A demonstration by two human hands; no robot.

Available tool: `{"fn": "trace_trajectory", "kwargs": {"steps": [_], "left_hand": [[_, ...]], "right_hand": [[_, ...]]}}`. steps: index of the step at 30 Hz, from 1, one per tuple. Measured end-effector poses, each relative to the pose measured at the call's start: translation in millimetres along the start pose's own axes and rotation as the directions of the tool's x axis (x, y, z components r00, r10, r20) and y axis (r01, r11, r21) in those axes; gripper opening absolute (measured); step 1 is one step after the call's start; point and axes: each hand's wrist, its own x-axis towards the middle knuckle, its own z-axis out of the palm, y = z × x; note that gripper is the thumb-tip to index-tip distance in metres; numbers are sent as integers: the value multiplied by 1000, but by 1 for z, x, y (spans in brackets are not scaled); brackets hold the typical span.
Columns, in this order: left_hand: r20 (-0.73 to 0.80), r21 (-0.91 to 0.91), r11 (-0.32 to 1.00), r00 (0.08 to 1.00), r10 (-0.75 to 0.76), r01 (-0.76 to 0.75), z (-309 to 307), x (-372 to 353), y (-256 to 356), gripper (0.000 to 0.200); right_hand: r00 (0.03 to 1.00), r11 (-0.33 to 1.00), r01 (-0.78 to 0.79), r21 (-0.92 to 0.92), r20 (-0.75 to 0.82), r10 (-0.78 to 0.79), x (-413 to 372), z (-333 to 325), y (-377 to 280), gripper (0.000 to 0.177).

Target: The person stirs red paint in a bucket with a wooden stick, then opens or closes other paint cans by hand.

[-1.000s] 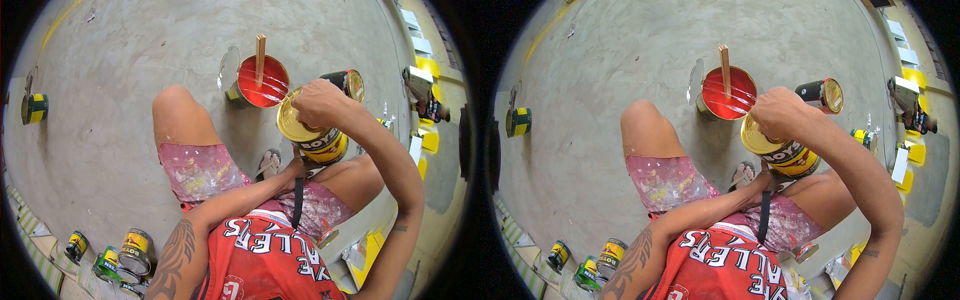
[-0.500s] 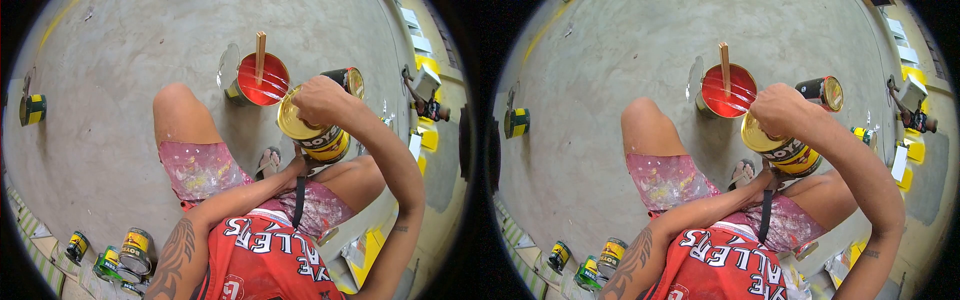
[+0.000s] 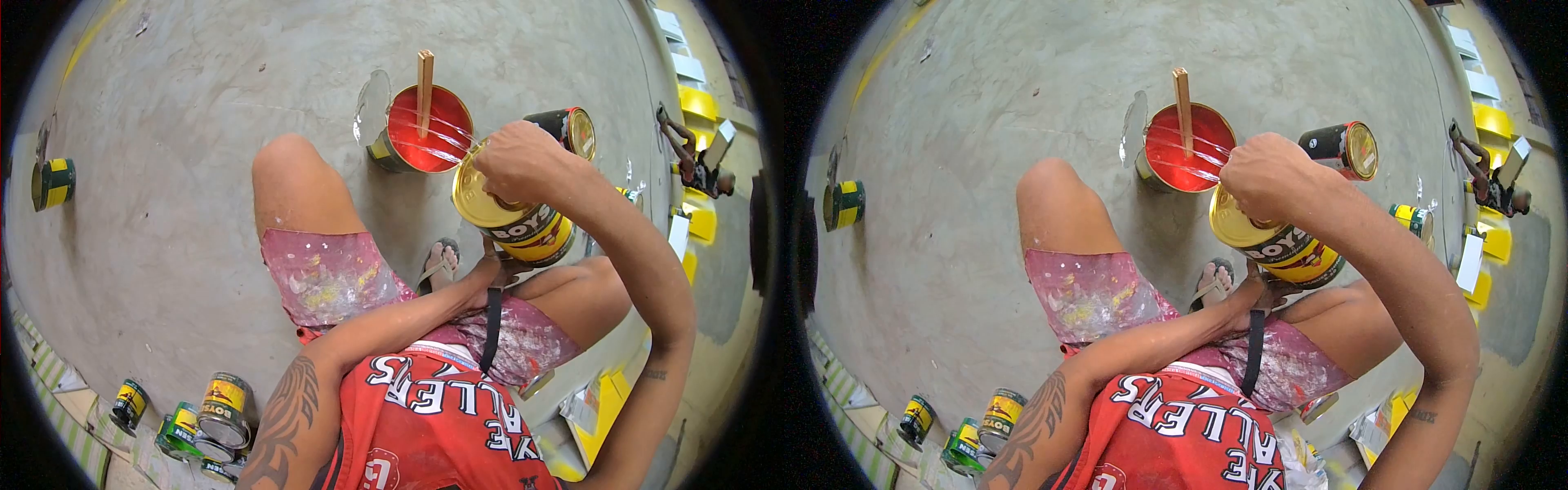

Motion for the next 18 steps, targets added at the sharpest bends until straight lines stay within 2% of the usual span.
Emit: {"fn": "trace_trajectory", "kwargs": {"steps": [4, 18], "left_hand": [[21, -60, 998, 999, -27, 28, 3, -2, 2, 111], [-33, -56, 998, 999, -13, 11, -4, 8, -6, 109]], "right_hand": [[1000, 1000, 20, -16, -21, -20, 1, 3, 2, 19], [1000, 1000, 8, 1, -30, -8, 1, 8, 4, 19]]}}
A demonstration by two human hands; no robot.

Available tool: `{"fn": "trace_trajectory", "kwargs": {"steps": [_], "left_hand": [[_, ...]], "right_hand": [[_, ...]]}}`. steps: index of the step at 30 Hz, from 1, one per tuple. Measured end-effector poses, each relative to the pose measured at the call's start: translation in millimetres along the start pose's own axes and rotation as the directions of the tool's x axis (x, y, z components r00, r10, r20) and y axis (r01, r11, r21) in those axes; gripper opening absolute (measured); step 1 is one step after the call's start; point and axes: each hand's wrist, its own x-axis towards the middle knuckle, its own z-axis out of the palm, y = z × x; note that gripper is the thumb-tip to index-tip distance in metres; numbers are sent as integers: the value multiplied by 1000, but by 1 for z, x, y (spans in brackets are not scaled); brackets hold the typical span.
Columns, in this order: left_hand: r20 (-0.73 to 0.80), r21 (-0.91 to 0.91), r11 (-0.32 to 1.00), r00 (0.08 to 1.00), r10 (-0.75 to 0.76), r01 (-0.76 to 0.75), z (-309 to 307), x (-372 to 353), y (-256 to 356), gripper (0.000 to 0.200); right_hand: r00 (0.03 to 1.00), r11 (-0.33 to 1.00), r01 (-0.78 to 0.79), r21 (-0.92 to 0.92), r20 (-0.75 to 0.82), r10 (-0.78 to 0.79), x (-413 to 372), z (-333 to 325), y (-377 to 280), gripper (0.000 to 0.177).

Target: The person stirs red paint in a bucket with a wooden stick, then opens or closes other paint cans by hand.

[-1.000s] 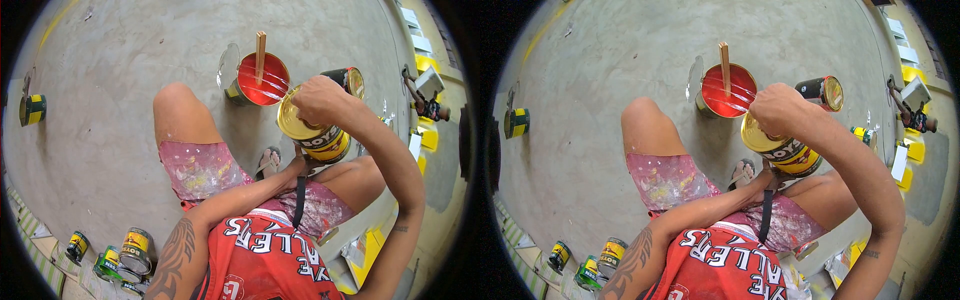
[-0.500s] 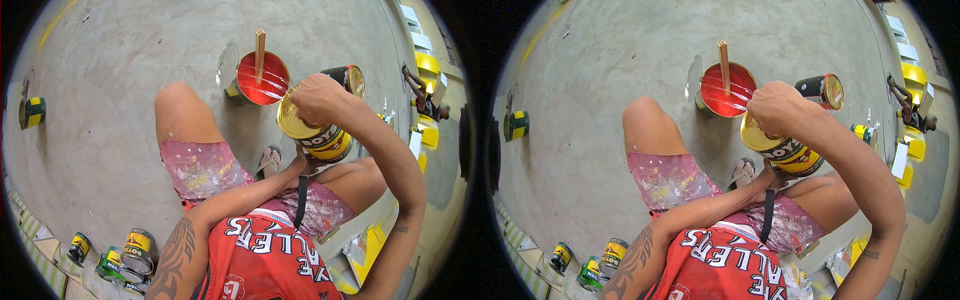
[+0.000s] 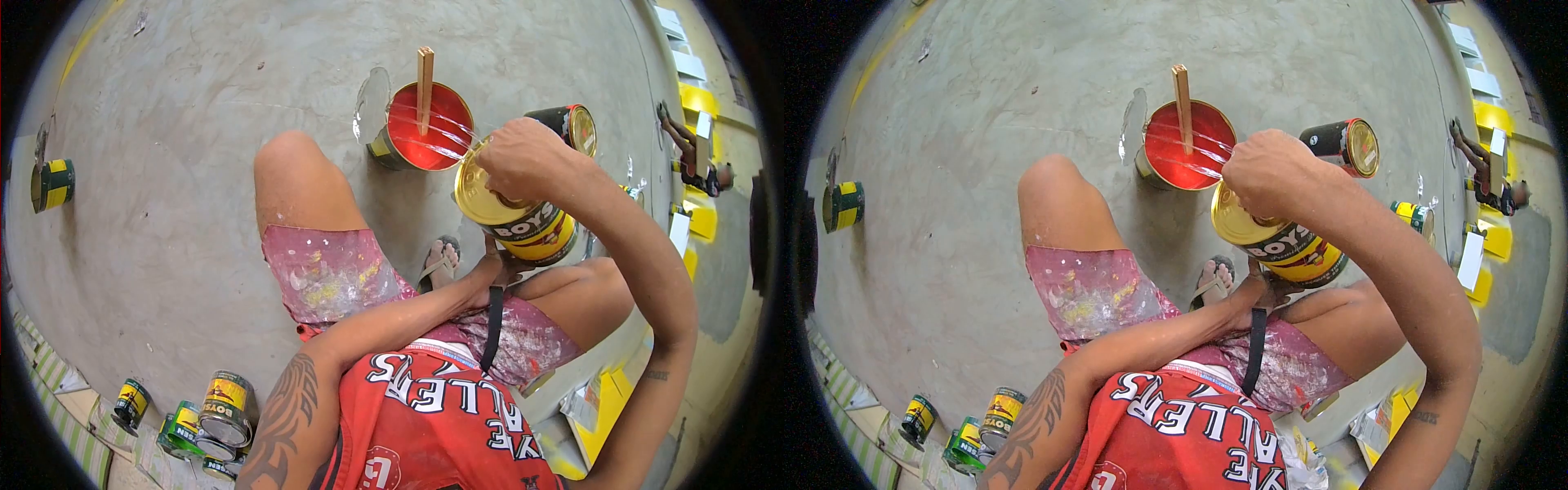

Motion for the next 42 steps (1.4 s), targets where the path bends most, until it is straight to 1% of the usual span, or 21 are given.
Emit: {"fn": "trace_trajectory", "kwargs": {"steps": [2, 8, 11, 13, 14, 16, 17, 19, 22, 26, 29, 32, 34, 35, 37, 38, 40, 41, 42], "left_hand": [[-23, 8, 1000, 1000, 2, -2, 4, -3, 2, 108], [31, 29, 999, 999, 17, -18, -5, 3, -3, 108], [1, 23, 999, 1000, 29, -29, -3, 1, -2, 110], [43, 7, 1000, 999, 30, -30, -5, 2, -2, 110], [43, 6, 1000, 999, 31, -31, -5, 3, -3, 110], [17, -14, 1000, 1000, 12, -11, -2, 2, -1, 109], [17, -12, 1000, 1000, 14, -14, -1, 1, -1, 109], [14, -70, 997, 1000, 19, -18, 0, -1, -1, 108], [14, -82, 996, 1000, 22, -20, -3, 4, -2, 109], [-3, -80, 997, 1000, 6, -7, -5, 6, -3, 109], [28, -40, 999, 999, 25, -24, -17, 16, -11, 110], [-11, -12, 999, 999, 33, -33, -18, 15, -11, 110], [-92, -2, 997, 993, 75, -75, -14, 10, -9, 110], [-94, -3, 997, 993, 72, -73, -13, 7, -8, 110], [-188, 73, 993, 976, 106, -94, -14, 5, -7, 109], [-187, 76, 993, 976, 108, -95, -15, 5, -6, 109], [-262, 56, 991, 956, 132, -122, -20, 9, -6, 109], [-260, 57, 991, 957, 129, -119, -22, 10, -8, 109], [-336, 103, 975, 916, 219, -195, -22, 9, -8, 103]], "right_hand": [[1000, 1000, 5, -11, -3, -5, 0, 0, 0, 19], [1000, 1000, 20, -21, -15, -21, 2, -1, -1, 19], [1000, 999, 23, -22, -3, -23, 4, -2, -1, 19], [1000, 1000, 8, -18, 19, -8, 4, -5, -3, 19], [1000, 1000, 9, -18, 19, -9, 4, -7, -4, 19], [997, 999, -35, -14, 69, 36, 3, -11, -7, 16], [997, 999, -35, -15, 66, 36, 3, -11, -7, 16], [998, 1000, -27, -8, 55, 28, 3, -10, -7, 16], [999, 1000, -16, -22, 43, 17, 3, -10, -5, 17], [998, 1000, -21, -19, 55, 22, 4, -9, -5, 17], [999, 1000, -22, -11, 38, 22, 3, -5, -4, 16], [1000, 1000, -2, 12, -5, 2, 2, 0, 0, 20], [999, 999, -4, 50, -54, 7, -2, 4, 1, 21], [999, 999, -4, 52, -53, 7, -3, 7, 2, 21], [998, 998, -15, 55, -64, 19, -5, 12, 5, 23], [998, 998, -16, 54, -66, 20, -8, 14, 6, 23], [994, 993, -31, 111, -101, 42, -15, 15, 7, 24], [994, 993, -34, 112, -99, 45, -18, 19, 9, 24], [989, 993, -15, 117, -146, 32, -20, 25, 13, 23]]}}
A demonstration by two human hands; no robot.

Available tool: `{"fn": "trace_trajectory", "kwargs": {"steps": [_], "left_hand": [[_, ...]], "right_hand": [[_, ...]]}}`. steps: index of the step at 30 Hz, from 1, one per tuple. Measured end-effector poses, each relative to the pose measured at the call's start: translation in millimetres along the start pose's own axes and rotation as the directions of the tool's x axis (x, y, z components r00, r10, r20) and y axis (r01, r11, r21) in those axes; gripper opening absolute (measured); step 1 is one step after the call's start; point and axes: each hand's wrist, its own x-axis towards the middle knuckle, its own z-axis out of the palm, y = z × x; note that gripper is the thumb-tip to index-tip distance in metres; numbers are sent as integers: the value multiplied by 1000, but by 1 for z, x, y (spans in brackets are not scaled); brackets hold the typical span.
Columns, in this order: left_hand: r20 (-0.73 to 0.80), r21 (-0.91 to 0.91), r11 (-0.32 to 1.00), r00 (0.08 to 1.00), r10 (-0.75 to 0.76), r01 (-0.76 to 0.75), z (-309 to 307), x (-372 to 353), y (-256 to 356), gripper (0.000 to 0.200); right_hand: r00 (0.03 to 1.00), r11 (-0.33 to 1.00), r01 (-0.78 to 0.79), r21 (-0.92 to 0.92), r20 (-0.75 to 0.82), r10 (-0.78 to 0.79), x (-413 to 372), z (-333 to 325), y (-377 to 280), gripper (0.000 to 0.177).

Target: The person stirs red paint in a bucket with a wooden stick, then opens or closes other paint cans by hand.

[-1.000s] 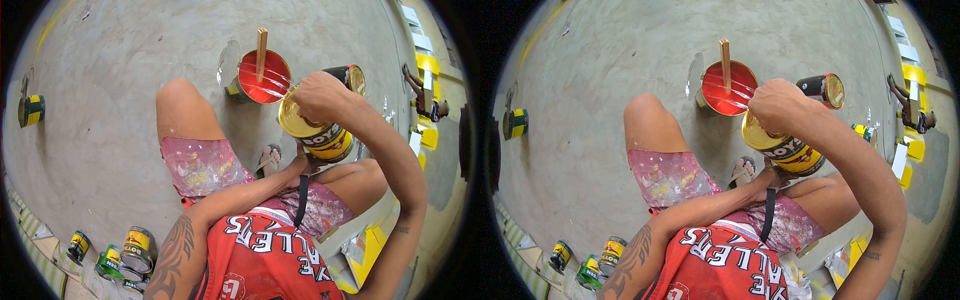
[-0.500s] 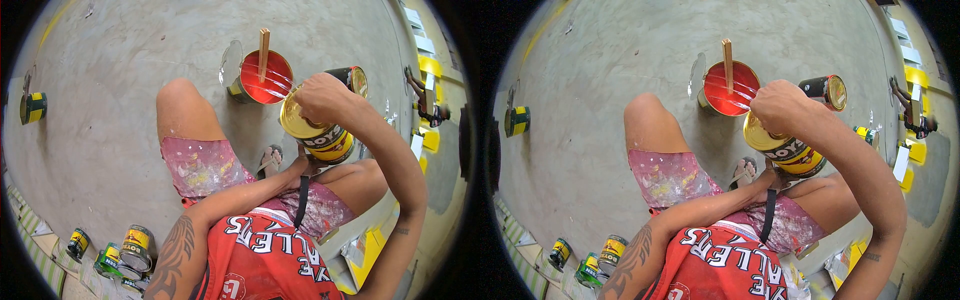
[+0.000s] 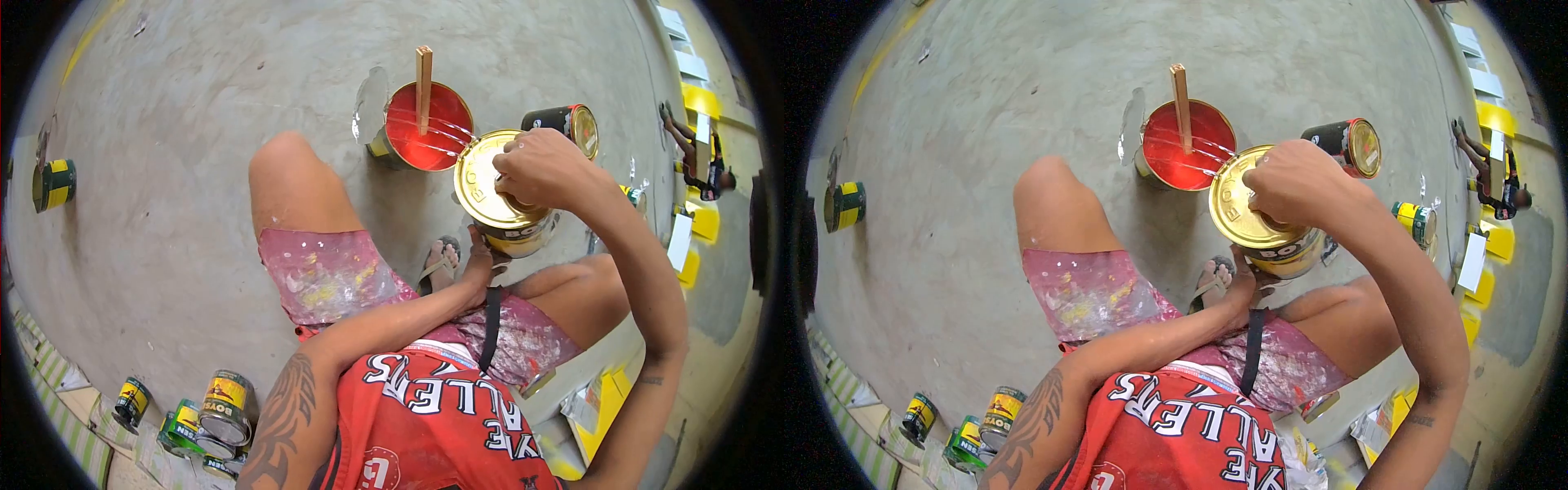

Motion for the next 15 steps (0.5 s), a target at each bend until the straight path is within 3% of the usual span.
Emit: {"fn": "trace_trajectory", "kwargs": {"steps": [3, 5, 6, 8, 9, 10, 12, 13, 15], "left_hand": [[-170, 60, 988, 973, 154, -145, -10, -2, 0, 95], [-383, 151, 960, 881, 277, -236, -11, 5, -4, 91], [-380, 144, 960, 882, 277, -239, -13, 7, -4, 91], [-332, 315, 913, 872, 361, -259, -25, 9, -3, 88], [-376, 430, 874, 835, 401, -226, -17, -6, 5, 82], [-376, 430, 875, 836, 400, -225, -12, -12, 7, 82], [-330, 709, 659, 708, 624, -250, -8, -20, 10, 74], [-331, 711, 658, 709, 623, -246, -13, -7, 1, 74], [-290, 480, 761, 741, 606, -435, -15, 16, -8, 70]], "right_hand": [[990, 997, 73, 11, -120, -71, -11, 19, 17, 22], [973, 991, 132, 5, -191, -128, -20, 30, 25, 21], [967, 991, 132, 24, -223, -123, -25, 34, 27, 18], [961, 991, 130, 40, -252, -116, -36, 44, 36, 16], [944, 988, 155, 25, -297, -141, -42, 50, 41, 14], [925, 984, 180, 10, -341, -166, -48, 53, 44, 12], [941, 987, 153, 48, -313, -130, -63, 57, 51, 12], [950, 988, 144, 60, -289, -121, -72, 61, 57, 13], [965, 989, 123, 87, -241, -98, -87, 65, 62, 13]]}}
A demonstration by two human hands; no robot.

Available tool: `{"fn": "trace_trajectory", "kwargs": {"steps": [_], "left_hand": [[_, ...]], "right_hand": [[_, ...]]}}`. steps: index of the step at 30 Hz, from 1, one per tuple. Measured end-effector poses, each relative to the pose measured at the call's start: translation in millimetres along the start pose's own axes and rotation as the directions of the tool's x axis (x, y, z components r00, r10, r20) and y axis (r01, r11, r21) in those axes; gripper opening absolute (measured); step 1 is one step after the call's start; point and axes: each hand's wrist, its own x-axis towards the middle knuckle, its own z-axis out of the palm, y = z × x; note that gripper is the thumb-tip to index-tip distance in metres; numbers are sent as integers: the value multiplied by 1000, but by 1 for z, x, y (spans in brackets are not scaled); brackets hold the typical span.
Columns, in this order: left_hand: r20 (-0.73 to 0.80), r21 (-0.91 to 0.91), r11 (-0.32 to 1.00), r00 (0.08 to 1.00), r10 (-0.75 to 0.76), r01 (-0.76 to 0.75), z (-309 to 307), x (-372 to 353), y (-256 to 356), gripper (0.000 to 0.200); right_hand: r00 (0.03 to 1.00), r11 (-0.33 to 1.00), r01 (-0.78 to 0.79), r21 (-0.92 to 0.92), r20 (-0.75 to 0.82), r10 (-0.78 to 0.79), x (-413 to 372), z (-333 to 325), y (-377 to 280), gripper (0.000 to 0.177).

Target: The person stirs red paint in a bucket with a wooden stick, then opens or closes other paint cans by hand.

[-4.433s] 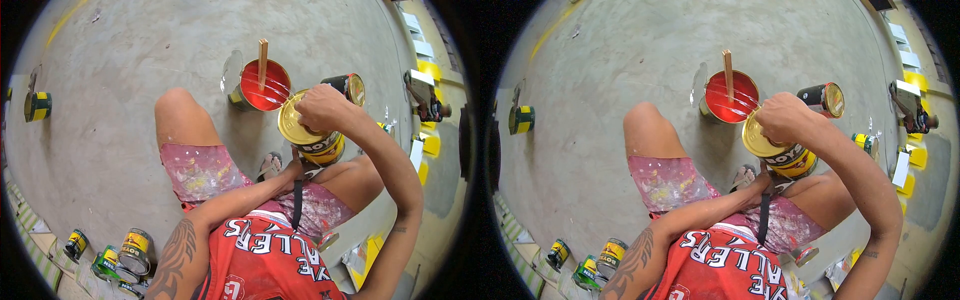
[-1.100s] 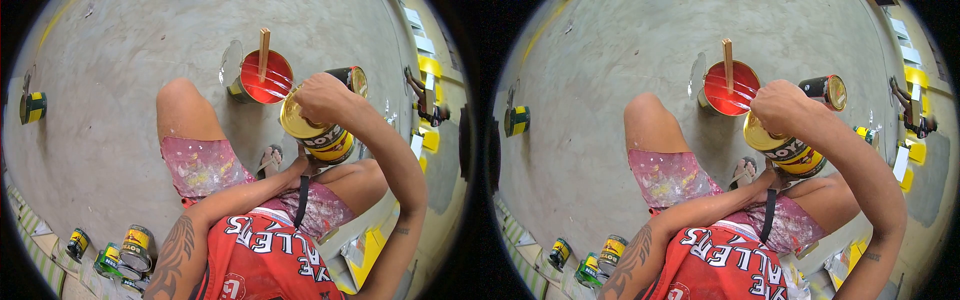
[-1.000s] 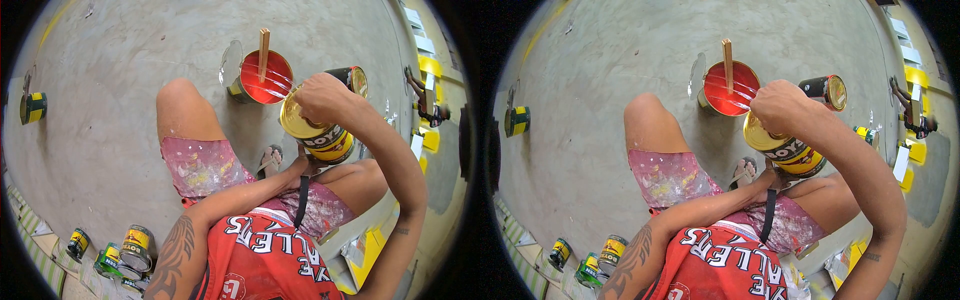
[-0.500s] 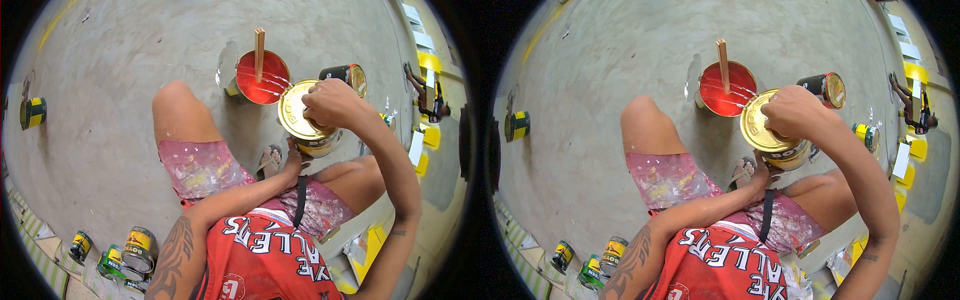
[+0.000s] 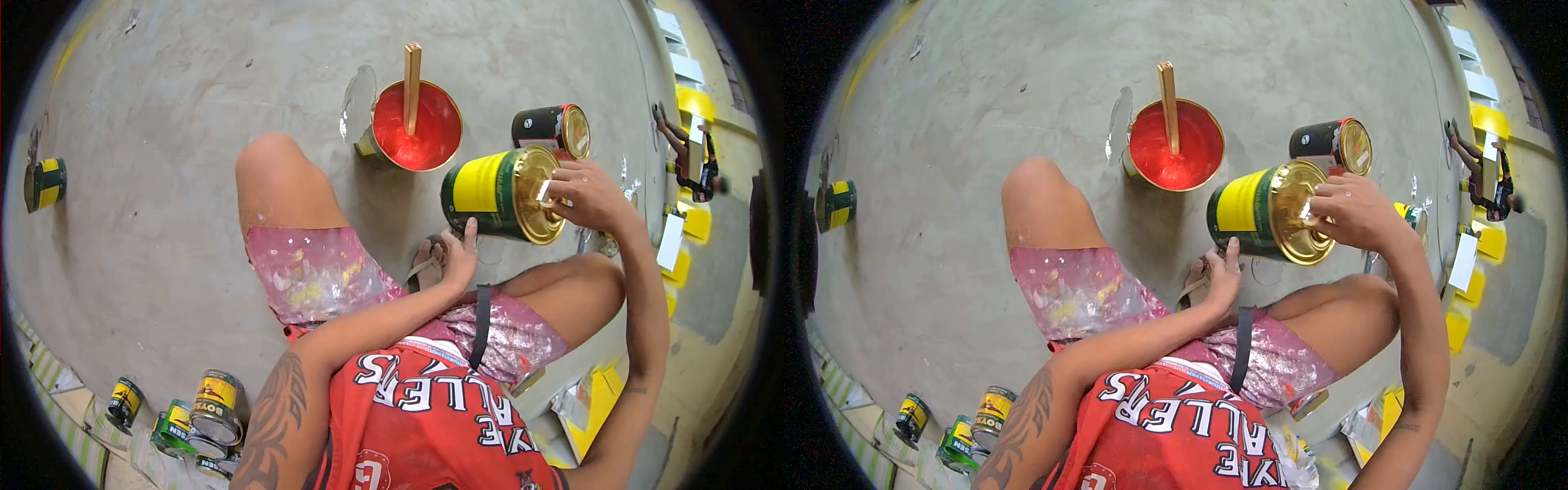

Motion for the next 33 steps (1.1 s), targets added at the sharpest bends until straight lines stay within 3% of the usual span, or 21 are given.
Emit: {"fn": "trace_trajectory", "kwargs": {"steps": [1, 4, 7, 8, 9, 11, 12, 13, 14, 15, 17, 19, 21, 23, 25, 26, 28, 29, 30, 31, 33], "left_hand": [[-1, 0, 1000, 1000, 4, -4, 0, 3, -2, 70], [239, 25, 995, 965, -104, 101, -9, 17, 4, 72], [224, 119, 990, 969, -107, 82, -1, 52, -70, 63], [280, 159, 976, 941, -190, 150, -8, 47, -58, 55], [274, 169, 975, 943, -187, 144, -13, 43, -45, 55], [481, 208, 970, 850, -212, 124, -21, 41, -18, 43], [475, 213, 970, 854, -211, 121, -23, 43, -3, 43], [602, 396, 896, 793, -88, -201, -25, 46, 15, 39], [729, 495, 706, 684, -20, -507, -28, 47, 31, 36], [721, 501, 698, 693, -10, -512, -32, 42, 58, 36], [848, 525, 229, 526, -64, -819, -50, 28, 111, 36], [814, 562, 292, 580, -29, -774, -72, 32, 133, 39], [742, 653, 191, 669, 34, -733, -99, 36, 160, 41], [606, 732, 180, 749, 269, -657, -136, 38, 186, 40], [372, 872, 214, 880, 294, -440, -139, 26, 229, 40], [366, 877, 207, 881, 300, -434, -141, 31, 232, 40], [177, 832, 374, 835, 521, -410, -145, 44, 227, 40], [175, 836, 367, 832, 527, -408, -145, 52, 223, 40], [225, 830, 273, 739, 635, -487, -152, 61, 215, 41], [272, 821, 161, 623, 733, -547, -149, 72, 206, 42], [249, 798, 201, 615, 748, -568, -144, 94, 185, 41]], "right_hand": [[1000, 1000, 0, -2, -4, 0, -8, 3, 3, 13], [996, 997, -75, 0, 44, 75, -25, 28, 14, 14], [990, 992, -117, 37, 89, 113, -31, 53, 26, 14], [991, 992, -117, 44, 75, 114, -33, 63, 33, 14], [982, 986, -159, 45, 107, 154, -36, 74, 42, 16], [975, 979, -197, 47, 117, 191, -42, 93, 56, 18], [963, 971, -233, 58, 152, 222, -44, 101, 64, 19], [951, 962, -265, 65, 182, 250, -46, 106, 69, 21], [929, 946, -318, 66, 221, 297, -50, 111, 73, 23], [935, 950, -306, 66, 206, 287, -55, 118, 80, 23], [916, 915, -377, 140, 202, 347, -68, 132, 93, 23], [913, 908, -383, 169, 218, 345, -76, 140, 106, 23], [907, 902, -397, 168, 220, 358, -86, 152, 117, 25], [883, 881, -442, 167, 251, 396, -91, 159, 118, 25], [866, 865, -474, 167, 267, 423, -97, 162, 131, 26], [846, 831, -503, 238, 330, 418, -99, 163, 137, 28], [833, 794, -523, 311, 384, 398, -96, 156, 143, 29], [825, 799, -529, 286, 395, 405, -92, 150, 145, 30], [810, 800, -543, 257, 413, 417, -85, 138, 135, 30], [874, 853, -469, 230, 264, 409, -72, 126, 132, 29], [938, 908, -329, 261, -21, 346, -34, 81, 104, 28]]}}
